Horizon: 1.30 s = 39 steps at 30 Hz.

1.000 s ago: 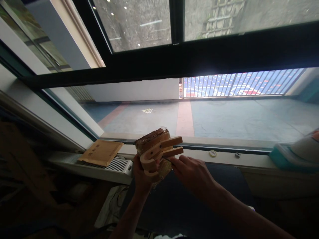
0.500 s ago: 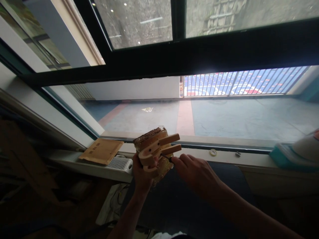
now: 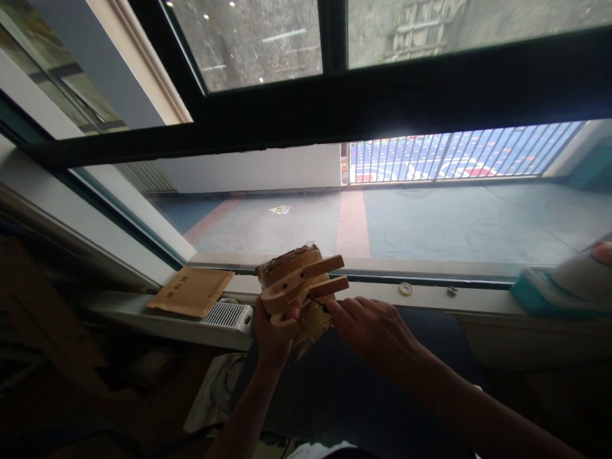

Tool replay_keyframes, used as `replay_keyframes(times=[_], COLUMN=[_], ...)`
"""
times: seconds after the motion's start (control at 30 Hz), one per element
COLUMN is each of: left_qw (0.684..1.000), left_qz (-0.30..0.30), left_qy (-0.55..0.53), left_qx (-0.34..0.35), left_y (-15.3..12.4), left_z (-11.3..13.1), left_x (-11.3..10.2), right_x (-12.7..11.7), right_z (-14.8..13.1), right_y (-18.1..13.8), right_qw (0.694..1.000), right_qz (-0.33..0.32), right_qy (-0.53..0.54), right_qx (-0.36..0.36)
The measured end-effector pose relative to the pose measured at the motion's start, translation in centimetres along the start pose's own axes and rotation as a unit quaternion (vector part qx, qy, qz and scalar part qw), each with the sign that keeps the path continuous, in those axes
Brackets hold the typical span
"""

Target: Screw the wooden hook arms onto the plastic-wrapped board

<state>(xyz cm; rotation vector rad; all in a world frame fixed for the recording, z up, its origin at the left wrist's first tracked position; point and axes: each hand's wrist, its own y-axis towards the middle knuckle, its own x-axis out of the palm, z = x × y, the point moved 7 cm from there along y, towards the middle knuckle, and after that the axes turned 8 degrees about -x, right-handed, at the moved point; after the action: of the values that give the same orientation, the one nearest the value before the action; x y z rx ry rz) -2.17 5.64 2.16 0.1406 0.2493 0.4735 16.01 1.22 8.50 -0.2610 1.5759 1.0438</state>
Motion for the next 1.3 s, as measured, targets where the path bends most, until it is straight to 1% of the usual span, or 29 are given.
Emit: replay_keyframes(times=[0.1,0.2,0.27,0.33,0.4,0.47,0.53,0.63,0.7,0.73,0.8,0.83,0.9,0.97,1.03,1.1,1.13,1.17,1.2,1.27,1.3], left_qw=[1.000,1.000,0.999,0.999,0.998,0.998,0.999,0.999,0.999,0.999,0.999,0.999,0.999,0.999,0.998,0.998,0.998,0.998,0.998,0.998,0.999], left_qz=[-0.012,-0.011,0.006,0.026,0.038,0.033,0.022,0.011,0.006,0.004,0.007,0.013,0.023,0.027,0.027,0.032,0.036,0.037,0.038,0.036,0.032], left_qy=[-0.005,-0.011,-0.007,-0.002,-0.006,-0.016,-0.017,-0.009,-0.015,-0.023,-0.031,-0.030,-0.021,-0.020,-0.029,-0.036,-0.039,-0.041,-0.041,-0.033,-0.027], left_qx=[0.009,0.019,0.030,0.043,0.051,0.049,0.041,0.038,0.035,0.031,0.022,0.022,0.031,0.040,0.042,0.042,0.042,0.041,0.039,0.035,0.034], left_y=[0.1,0.2,0.1,0.0,-0.1,-0.1,0.0,-0.1,-0.1,-0.1,-0.1,-0.1,-0.2,-0.3,-0.5,-0.7,-0.7,-0.8,-0.8,-0.9,-0.9], left_z=[-0.3,-0.3,0.0,0.5,1.0,1.0,0.7,0.2,0.0,-0.1,0.0,0.1,0.4,0.8,1.0,1.0,1.0,0.9,0.7,0.4,0.3], left_x=[0.1,0.0,-0.2,-0.5,-0.6,-0.4,-0.3,-0.1,0.0,0.0,0.0,-0.1,-0.2,-0.3,-0.4,-0.5,-0.5,-0.5,-0.5,-0.5,-0.5], right_x=[0.1,0.6,0.9,1.3,1.6,1.5,0.9,-0.2,-0.3,-0.3,0.1,0.3,0.7,1.1,1.6,1.9,2.0,1.9,1.6,0.8,0.3], right_z=[0.4,0.9,1.4,1.9,2.1,2.1,1.9,0.9,0.1,-0.1,0.1,0.3,0.9,1.5,2.0,2.3,2.4,2.4,2.3,2.0,1.7], right_y=[0.0,-0.2,-0.6,-1.1,-1.4,-1.3,-0.9,-0.1,0.1,0.1,0.0,-0.1,-0.4,-0.8,-1.3,-1.6,-1.7,-1.7,-1.5,-1.0,-0.7], right_qw=[0.999,0.992,0.974,0.945,0.924,0.926,0.949,0.990,0.999,0.999,0.999,0.998,0.989,0.966,0.930,0.900,0.893,0.894,0.902,0.935,0.956], right_qz=[-0.007,-0.006,0.006,0.015,0.007,-0.009,-0.020,-0.027,-0.033,-0.034,-0.032,-0.030,-0.023,-0.008,0.002,-0.001,-0.008,-0.016,-0.022,-0.034,-0.037], right_qy=[0.019,0.081,0.161,0.237,0.276,0.271,0.221,0.091,0.027,0.012,0.012,0.026,0.088,0.179,0.268,0.322,0.333,0.332,0.319,0.254,0.205], right_qx=[0.026,0.092,0.158,0.225,0.264,0.263,0.224,0.104,0.031,0.014,0.026,0.049,0.115,0.187,0.250,0.293,0.302,0.301,0.290,0.243,0.206])
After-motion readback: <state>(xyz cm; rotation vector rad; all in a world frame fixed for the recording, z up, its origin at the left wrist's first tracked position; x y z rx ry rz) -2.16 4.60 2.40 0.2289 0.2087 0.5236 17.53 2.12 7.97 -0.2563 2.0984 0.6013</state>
